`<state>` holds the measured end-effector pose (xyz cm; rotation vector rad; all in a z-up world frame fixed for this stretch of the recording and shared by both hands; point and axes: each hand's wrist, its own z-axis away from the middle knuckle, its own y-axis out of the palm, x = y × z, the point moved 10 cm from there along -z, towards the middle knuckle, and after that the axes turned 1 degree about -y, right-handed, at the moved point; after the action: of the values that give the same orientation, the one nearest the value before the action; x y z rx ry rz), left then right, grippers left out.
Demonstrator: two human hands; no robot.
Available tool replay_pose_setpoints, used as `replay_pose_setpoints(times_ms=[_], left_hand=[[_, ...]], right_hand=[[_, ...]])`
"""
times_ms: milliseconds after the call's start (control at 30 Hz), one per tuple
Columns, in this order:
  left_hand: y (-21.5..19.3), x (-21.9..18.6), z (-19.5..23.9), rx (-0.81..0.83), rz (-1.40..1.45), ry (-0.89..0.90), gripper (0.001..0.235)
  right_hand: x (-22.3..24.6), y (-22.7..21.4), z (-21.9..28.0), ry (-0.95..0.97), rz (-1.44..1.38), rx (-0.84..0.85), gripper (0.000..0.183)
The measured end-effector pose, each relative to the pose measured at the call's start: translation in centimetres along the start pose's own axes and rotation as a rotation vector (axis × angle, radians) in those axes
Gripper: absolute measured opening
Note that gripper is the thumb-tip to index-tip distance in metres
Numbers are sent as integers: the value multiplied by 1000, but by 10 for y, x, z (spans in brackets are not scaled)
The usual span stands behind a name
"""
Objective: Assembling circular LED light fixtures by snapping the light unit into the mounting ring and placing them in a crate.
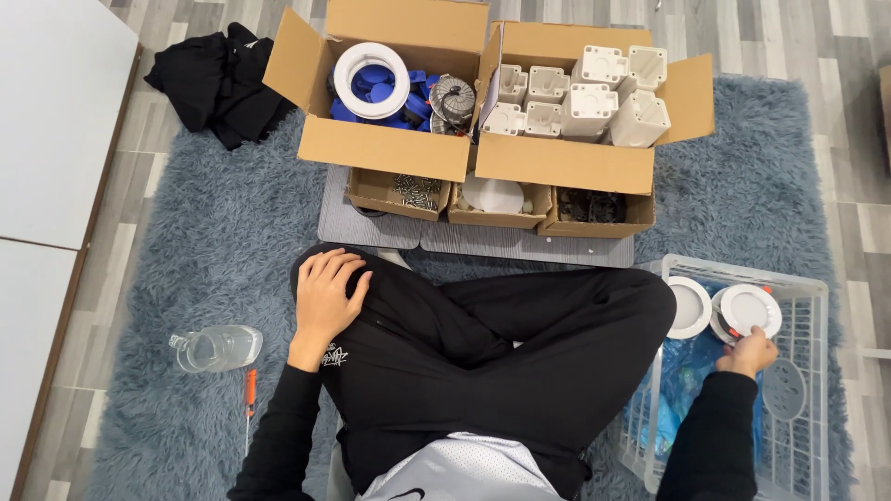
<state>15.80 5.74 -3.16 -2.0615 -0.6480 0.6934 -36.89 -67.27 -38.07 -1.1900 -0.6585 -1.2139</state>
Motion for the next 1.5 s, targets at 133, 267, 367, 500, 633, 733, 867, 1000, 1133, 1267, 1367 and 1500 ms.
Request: replay_pose_setpoints(times_ms=[133,267,367,500,633,733,867,1000,1133,1267,1367,1500], left_hand=[[0,-1,-1,-5,13,3,17],[-12,-6,-26,-7,193,-38,22],[-42,-30,-77,-58,344,14,21],[-33,-35,-146,-126,231,188,23],[15,-15,-225,-33,58,190,30],[58,14,-261,-111,-10,189,34],[128,55,-285,103,-148,35,52],[147,65,-292,162,-107,-31,47],[148,68,-285,209,-47,-55,48],[144,83,-283,223,38,-104,41],[126,84,-278,230,172,-172,40],[83,78,-270,-3,543,-80,35]], right_hand=[[30,-18,44,-266,-52,-87,47],[81,-5,133,-468,-77,50,38],[132,16,221,-630,-51,154,36],[178,47,319,-941,30,211,49],[213,68,404,-1185,165,250,38],[224,67,420,-1128,242,296,44],[222,66,421,-1119,237,326,46],[220,66,417,-1120,231,325,45],[216,65,415,-1123,217,329,45],[221,67,418,-1118,214,331,44],[221,66,419,-1118,213,332,44],[222,68,420,-1112,234,331,44]])
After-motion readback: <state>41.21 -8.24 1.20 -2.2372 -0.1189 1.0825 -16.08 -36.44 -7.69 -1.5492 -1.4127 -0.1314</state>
